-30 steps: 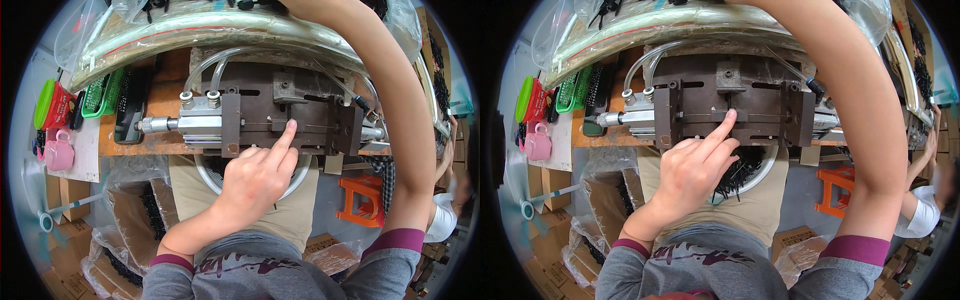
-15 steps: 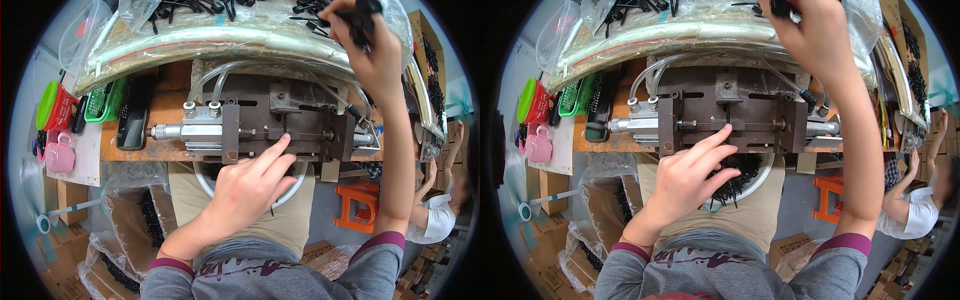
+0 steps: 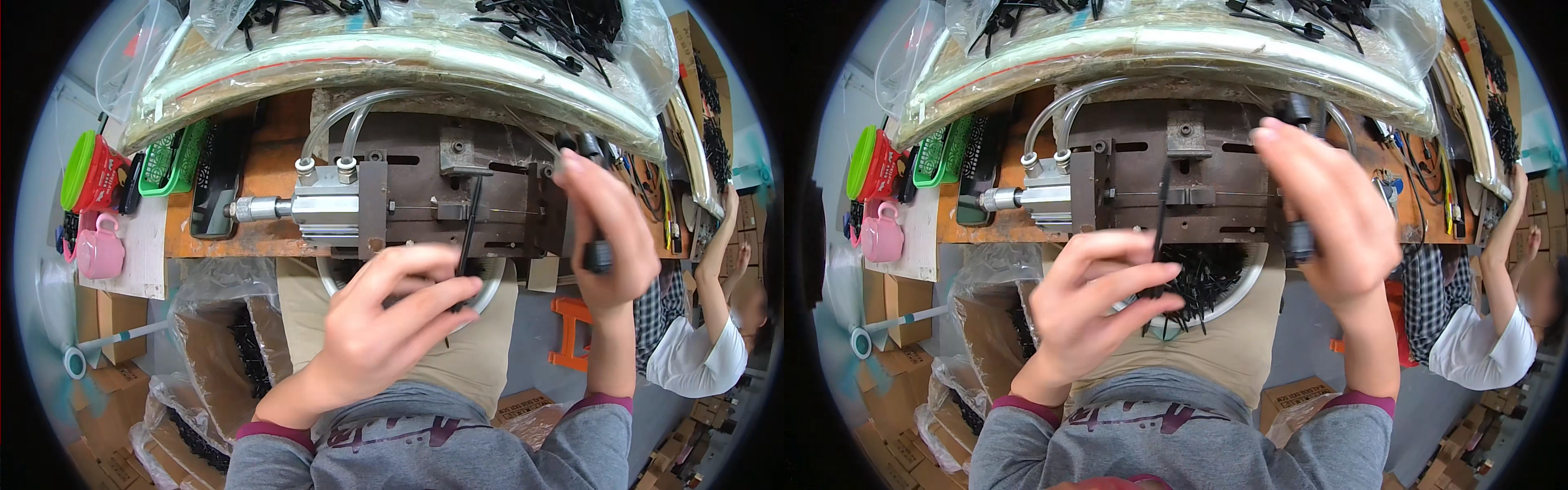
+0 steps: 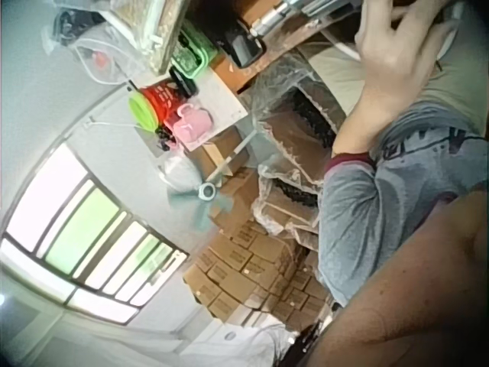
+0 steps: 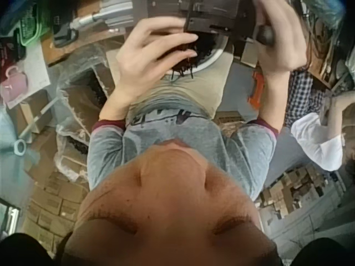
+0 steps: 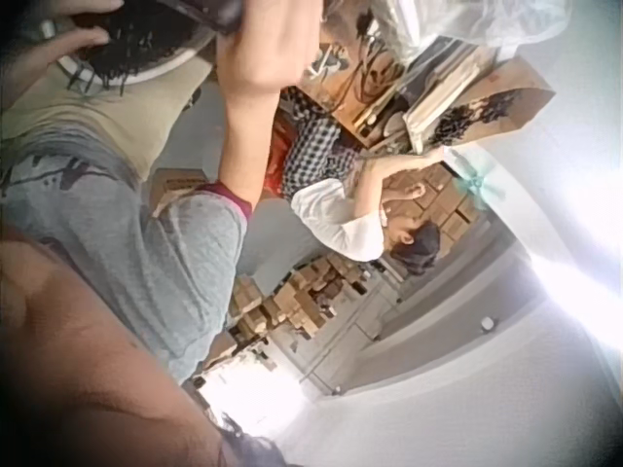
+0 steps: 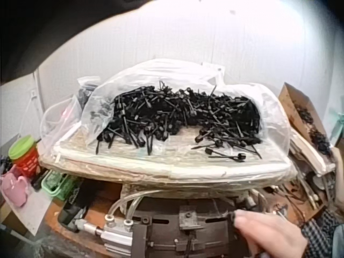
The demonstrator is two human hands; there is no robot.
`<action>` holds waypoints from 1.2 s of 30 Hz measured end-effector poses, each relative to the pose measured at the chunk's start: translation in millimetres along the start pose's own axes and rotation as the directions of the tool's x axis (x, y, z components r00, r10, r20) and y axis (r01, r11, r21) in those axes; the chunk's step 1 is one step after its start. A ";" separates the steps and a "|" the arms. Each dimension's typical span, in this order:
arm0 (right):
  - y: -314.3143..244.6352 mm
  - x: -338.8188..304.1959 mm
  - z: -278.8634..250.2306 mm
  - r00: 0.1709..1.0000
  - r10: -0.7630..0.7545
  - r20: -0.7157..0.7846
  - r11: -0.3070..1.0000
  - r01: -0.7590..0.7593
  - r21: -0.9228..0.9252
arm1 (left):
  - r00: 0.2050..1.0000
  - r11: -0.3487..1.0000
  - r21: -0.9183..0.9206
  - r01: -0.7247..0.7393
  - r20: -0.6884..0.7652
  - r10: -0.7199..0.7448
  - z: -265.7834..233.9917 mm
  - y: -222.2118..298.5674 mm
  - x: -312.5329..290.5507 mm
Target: Manually assemble small black electronic components using a pneumatic jig.
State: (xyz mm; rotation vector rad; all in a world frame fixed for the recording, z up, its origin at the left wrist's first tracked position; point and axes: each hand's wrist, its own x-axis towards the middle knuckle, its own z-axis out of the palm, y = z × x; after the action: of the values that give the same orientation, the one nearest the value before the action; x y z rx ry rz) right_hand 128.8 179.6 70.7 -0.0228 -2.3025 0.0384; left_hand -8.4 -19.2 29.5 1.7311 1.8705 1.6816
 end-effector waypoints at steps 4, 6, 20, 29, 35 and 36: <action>-9.5 -18.6 -2.0 0.898 0.436 -0.055 0.793 -0.354 0.496 | 0.990 0.951 0.277 -0.139 0.029 0.136 26.3 -21.3 -10.0; -20.2 -19.7 -6.0 0.809 0.585 0.063 0.589 -0.476 0.653 | 0.985 0.922 0.350 -0.168 0.088 0.146 38.6 -29.3 -16.4; -42.4 -22.0 -8.9 0.463 0.762 0.453 0.050 -0.740 0.671 | 0.988 0.865 0.479 -0.153 0.088 0.126 41.8 -28.2 -9.8; -45.5 -20.9 -10.9 0.427 0.744 0.514 -0.053 -0.730 0.682 | 0.986 0.839 0.519 -0.161 0.116 0.117 40.3 -25.2 -5.9; -46.8 -26.6 -11.2 0.375 0.789 0.487 -0.065 -0.736 0.674 | 0.988 0.947 0.301 -0.115 0.134 0.077 27.9 -15.8 0.0; -48.0 -27.5 -10.2 0.374 0.789 0.488 -0.075 -0.729 0.680 | 0.989 0.972 0.212 -0.098 0.129 0.072 25.3 -12.7 0.0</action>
State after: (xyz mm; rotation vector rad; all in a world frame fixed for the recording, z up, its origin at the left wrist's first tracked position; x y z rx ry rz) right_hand 154.6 131.0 58.8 -0.8576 -1.5794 1.7807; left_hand 0.5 -0.4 10.4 1.9717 2.0166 1.4058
